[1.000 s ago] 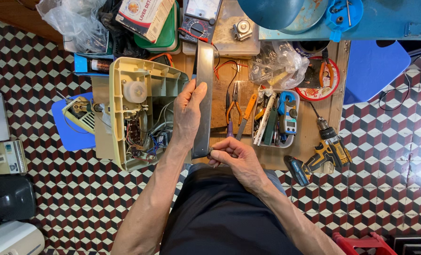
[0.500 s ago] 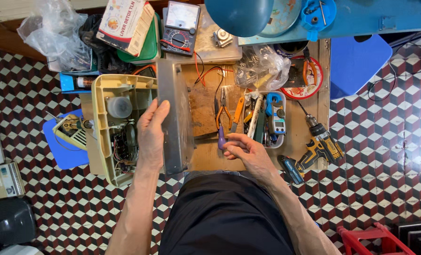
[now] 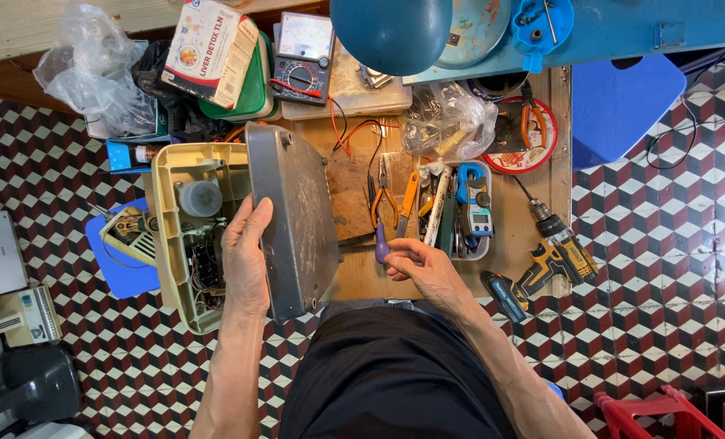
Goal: The person disassembles a beige plastic appliance, removes a metal plate, and uses a multimeter to test internal components. They then use a cordless drill to remove screws from the circuit board and continue manipulating wires and components.
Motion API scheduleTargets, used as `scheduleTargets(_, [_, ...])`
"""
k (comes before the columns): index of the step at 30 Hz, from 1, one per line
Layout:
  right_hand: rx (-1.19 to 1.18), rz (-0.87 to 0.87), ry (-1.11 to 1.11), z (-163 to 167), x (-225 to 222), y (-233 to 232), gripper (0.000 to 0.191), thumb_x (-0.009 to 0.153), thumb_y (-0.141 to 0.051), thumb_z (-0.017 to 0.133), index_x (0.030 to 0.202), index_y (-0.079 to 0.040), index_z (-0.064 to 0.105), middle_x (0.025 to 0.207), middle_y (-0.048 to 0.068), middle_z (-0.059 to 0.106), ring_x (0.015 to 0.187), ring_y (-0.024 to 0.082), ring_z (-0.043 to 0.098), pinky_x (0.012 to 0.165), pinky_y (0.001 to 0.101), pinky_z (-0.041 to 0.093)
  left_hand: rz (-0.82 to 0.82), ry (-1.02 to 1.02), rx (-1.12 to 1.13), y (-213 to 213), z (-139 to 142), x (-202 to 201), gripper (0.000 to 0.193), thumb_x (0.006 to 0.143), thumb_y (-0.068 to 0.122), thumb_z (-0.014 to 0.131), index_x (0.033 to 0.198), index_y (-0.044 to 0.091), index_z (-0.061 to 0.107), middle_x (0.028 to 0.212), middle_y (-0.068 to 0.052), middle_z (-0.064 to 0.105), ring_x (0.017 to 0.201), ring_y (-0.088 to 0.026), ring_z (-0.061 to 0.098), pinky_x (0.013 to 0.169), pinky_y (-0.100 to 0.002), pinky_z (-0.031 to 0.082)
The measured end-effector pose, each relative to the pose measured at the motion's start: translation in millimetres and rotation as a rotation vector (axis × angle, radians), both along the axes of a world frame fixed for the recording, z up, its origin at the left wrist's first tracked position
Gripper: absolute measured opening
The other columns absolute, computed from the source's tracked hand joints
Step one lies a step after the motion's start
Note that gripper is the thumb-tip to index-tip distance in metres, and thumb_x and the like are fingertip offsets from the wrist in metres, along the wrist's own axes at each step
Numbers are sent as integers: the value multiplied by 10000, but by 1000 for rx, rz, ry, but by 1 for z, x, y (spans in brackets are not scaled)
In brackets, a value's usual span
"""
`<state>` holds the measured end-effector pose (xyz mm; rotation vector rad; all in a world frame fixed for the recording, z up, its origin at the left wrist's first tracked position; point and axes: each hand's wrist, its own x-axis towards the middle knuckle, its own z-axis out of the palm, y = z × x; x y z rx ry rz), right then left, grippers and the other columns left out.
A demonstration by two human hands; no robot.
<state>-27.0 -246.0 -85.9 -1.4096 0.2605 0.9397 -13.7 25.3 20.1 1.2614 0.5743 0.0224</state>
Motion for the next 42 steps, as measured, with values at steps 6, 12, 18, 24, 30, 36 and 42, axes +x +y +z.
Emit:
scheduleTargets(6, [12,-5,3,0,6,-1,483,950,-249,626,1362,-1,583,1164,110,733,974,149,711,880,296,583,44,29,-52,2,4,1,333,1022,214,598,1310,70,684,1185,0,719,1073,-84,649,971,-248,514])
scheduleTargets(12, [11,9,-1,2,7,5,474,965,-237,638,1372,3,592,1157,115,726,973,148,701,878,288,576,85,27,-140,12,8,-3,351,1032,190,592,1346,47,657,1185,-25,708,1034,-103,663,905,-244,532])
scheduleTargets(18, [111,-40,-112,-22,33,54,608,939,-129,576,1510,-36,390,1351,131,654,1197,199,631,995,324,478,126,60,-69,22,1,-5,353,1059,200,572,1365,30,616,1212,-37,688,1038,-110,656,896,-254,537])
scheduleTargets(24, [138,-122,-202,-62,76,109,820,869,-7,486,1610,-51,138,1525,173,514,1389,280,516,1119,355,409,55,113,298,25,-8,-4,422,1078,272,518,1414,23,583,1286,-12,655,1148,-81,588,1035,-254,454])
scheduleTargets(30, [181,-151,-226,-76,81,125,869,847,29,437,1624,-50,56,1565,170,480,1451,296,453,1148,350,370,62,173,404,30,-19,-8,439,1092,310,485,1420,29,561,1249,-15,644,1116,-79,581,1022,-259,467])
scheduleTargets(36, [97,-172,-209,-78,71,128,797,894,-2,444,1615,-44,106,1525,169,534,1399,302,525,1131,346,398,54,171,465,35,-26,-9,424,1108,319,469,1409,37,572,1224,-17,642,1098,-75,572,1004,-243,468])
scheduleTargets(42, [21,-73,-252,-79,74,123,822,863,-14,483,1609,-47,139,1528,152,541,1392,298,518,1137,347,377,18,212,577,28,-24,-9,457,1111,350,428,1429,54,571,1168,-21,653,1039,-83,590,942,-244,497])
